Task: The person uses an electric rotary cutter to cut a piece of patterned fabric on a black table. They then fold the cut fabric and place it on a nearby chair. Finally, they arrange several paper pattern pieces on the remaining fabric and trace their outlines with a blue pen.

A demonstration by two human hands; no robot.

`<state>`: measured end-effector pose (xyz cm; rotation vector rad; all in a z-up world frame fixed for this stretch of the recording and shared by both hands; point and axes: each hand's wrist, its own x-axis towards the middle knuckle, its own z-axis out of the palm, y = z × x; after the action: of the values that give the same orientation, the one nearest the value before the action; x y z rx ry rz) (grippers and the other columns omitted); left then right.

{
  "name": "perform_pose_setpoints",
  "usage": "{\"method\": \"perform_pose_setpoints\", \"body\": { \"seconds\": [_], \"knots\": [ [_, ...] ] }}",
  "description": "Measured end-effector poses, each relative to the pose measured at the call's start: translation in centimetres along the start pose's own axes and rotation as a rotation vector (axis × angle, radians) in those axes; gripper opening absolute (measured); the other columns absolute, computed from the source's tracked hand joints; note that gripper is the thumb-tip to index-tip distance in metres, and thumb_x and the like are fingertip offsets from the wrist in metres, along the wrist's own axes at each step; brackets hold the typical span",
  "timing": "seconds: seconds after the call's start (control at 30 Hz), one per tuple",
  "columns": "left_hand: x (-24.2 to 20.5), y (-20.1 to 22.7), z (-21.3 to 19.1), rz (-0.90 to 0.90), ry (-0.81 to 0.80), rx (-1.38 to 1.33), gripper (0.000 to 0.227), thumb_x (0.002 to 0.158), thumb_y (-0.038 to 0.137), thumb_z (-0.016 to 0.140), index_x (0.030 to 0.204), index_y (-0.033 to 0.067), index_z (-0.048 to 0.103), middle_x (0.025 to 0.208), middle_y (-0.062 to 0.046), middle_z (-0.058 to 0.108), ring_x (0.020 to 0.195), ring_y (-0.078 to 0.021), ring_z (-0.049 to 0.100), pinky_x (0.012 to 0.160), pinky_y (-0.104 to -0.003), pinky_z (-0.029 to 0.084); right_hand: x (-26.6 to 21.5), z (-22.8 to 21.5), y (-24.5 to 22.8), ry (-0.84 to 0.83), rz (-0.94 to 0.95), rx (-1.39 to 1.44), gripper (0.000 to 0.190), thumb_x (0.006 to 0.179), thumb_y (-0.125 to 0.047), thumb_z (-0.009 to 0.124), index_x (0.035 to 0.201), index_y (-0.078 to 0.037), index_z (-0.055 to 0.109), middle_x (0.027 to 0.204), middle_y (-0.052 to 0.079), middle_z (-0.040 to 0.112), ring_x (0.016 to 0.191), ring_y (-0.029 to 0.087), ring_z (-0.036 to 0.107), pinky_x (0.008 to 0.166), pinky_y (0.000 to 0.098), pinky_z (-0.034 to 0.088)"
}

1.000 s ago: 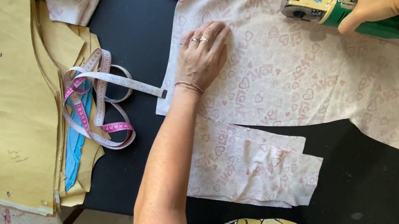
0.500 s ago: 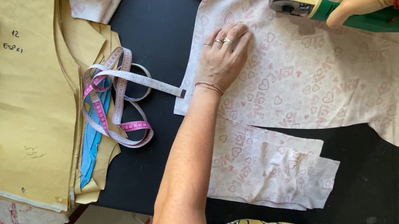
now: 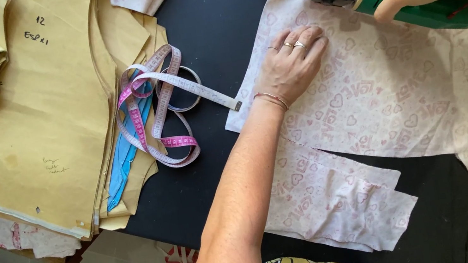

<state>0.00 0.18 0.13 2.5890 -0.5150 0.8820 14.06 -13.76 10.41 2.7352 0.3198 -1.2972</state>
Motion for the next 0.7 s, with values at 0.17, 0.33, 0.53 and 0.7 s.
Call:
{"method": "perform_pose_setpoints", "body": {
  "seconds": [0.17, 0.33, 0.53, 0.7],
  "knots": [
    [-0.2, -0.1, 0.1, -0.009, 0.001, -0.02, 0.013, 0.085, 0.01, 0.046, 0.087, 0.0135, 0.057, 0.097, -0.003, 0.055, 0.087, -0.0155, 0.055, 0.083, -0.03, 0.039, 0.6, -0.2, -1.4, 0.014, -0.017, -0.006, 0.038, 0.053, -0.023, 0.067, 0.088, -0.01, 0.065, 0.075, 0.019, 0.062, 0.061, 0.034, 0.056, 0.048, 0.0407, 0.042],
    [-0.2, -0.1, 0.0, -0.027, -0.015, -0.015, 0.012, 0.084, 0.01, 0.046, 0.087, 0.0146, 0.057, 0.096, -0.002, 0.055, 0.087, -0.0151, 0.055, 0.084, -0.03, 0.037, 0.9, -0.5, -2.6, 0.013, -0.026, -0.002, 0.038, 0.054, -0.024, 0.066, 0.088, -0.007, 0.064, 0.072, 0.019, 0.061, 0.058, 0.035, 0.055, 0.048, 0.0404, 0.04],
    [0.0, -0.2, -0.1, -0.024, 0.02, -0.032, 0.013, 0.083, 0.008, 0.045, 0.084, 0.0117, 0.057, 0.094, -0.004, 0.055, 0.087, -0.0164, 0.055, 0.08, -0.03, 0.04, 1.5, -0.5, -3.5, 0.064, -0.079, 0.01, 0.046, 0.053, -0.023, 0.07, 0.095, -0.008, 0.063, 0.078, 0.018, 0.061, 0.061, 0.034, 0.054, 0.049, 0.0411, 0.04],
    [0.1, -0.2, -0.4, -0.035, 0.006, -0.04, 0.012, 0.084, 0.009, 0.046, 0.085, 0.0121, 0.057, 0.094, -0.004, 0.055, 0.087, -0.016, 0.055, 0.079, -0.03, 0.041, 1.7, -0.8, -4.2, 0.046, -0.092, 0.024, 0.044, 0.053, -0.024, 0.068, 0.094, -0.008, 0.062, 0.077, 0.019, 0.059, 0.062, 0.034, 0.052, 0.051, 0.0408, 0.039]
  ]
}}
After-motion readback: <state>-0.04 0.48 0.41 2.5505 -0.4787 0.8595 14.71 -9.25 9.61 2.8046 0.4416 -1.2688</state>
